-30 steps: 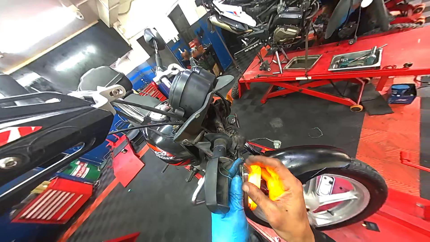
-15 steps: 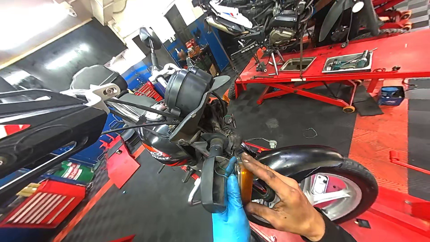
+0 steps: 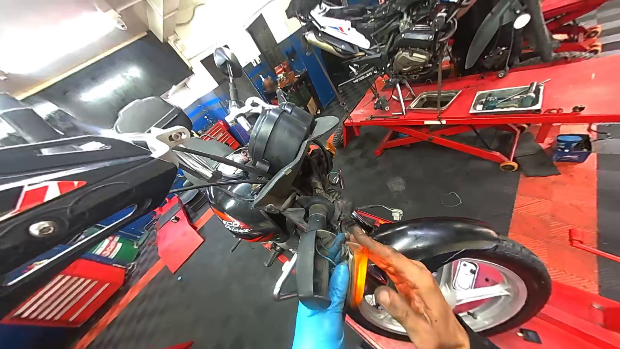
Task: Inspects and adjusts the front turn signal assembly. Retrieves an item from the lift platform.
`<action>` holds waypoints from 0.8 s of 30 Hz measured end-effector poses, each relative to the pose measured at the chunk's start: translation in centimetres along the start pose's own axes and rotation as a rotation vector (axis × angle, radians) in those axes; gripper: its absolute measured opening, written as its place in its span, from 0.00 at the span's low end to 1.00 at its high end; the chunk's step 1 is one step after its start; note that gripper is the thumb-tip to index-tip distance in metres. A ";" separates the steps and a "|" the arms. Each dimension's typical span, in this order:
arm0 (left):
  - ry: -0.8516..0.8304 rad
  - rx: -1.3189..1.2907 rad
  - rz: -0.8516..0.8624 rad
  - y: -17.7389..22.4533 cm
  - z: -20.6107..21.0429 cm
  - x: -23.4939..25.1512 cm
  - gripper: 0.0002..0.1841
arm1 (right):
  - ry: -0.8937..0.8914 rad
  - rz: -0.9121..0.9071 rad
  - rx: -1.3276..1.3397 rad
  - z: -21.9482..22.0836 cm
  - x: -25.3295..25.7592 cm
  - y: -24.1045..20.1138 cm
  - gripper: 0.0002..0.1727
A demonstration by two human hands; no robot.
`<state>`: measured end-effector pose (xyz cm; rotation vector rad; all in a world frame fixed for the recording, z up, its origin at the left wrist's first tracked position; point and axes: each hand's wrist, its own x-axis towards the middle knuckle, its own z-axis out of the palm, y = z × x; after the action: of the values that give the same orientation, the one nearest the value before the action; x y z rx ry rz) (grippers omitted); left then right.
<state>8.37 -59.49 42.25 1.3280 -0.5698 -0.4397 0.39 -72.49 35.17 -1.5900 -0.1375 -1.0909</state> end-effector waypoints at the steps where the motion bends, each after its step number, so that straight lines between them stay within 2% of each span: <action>1: 0.008 -0.011 0.016 0.0 0.0 0.2 0.26 | 0.056 0.024 -0.052 0.3 0.2 -0.3 0.38; 3: 0.075 -0.019 0.037 -0.2 0.4 0.3 0.26 | 0.150 0.077 -0.244 1.0 0.8 -0.8 0.35; 5: 0.096 -0.020 0.031 -0.1 0.5 0.1 0.25 | 0.170 0.160 -0.416 1.4 1.4 -1.1 0.35; 9: 0.052 -0.048 0.021 -0.3 -0.2 -0.9 0.21 | 0.000 0.313 -0.396 1.8 2.2 -1.1 0.33; 13: 0.008 -0.121 0.028 -0.7 -1.0 -1.5 0.16 | 0.043 0.259 -0.452 2.7 2.2 -0.8 0.30; 18: -0.027 -0.132 -0.191 0.2 -2.6 -1.4 0.10 | 0.068 0.217 -0.447 3.3 2.5 -0.5 0.27; 24: -0.090 -0.057 -0.153 0.1 -2.9 -1.4 0.09 | 0.123 0.155 -0.393 3.5 2.5 0.1 0.25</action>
<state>9.01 -56.41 41.73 1.3065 -0.5280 -0.6397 3.86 -70.75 37.07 -1.8384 0.2947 -1.1369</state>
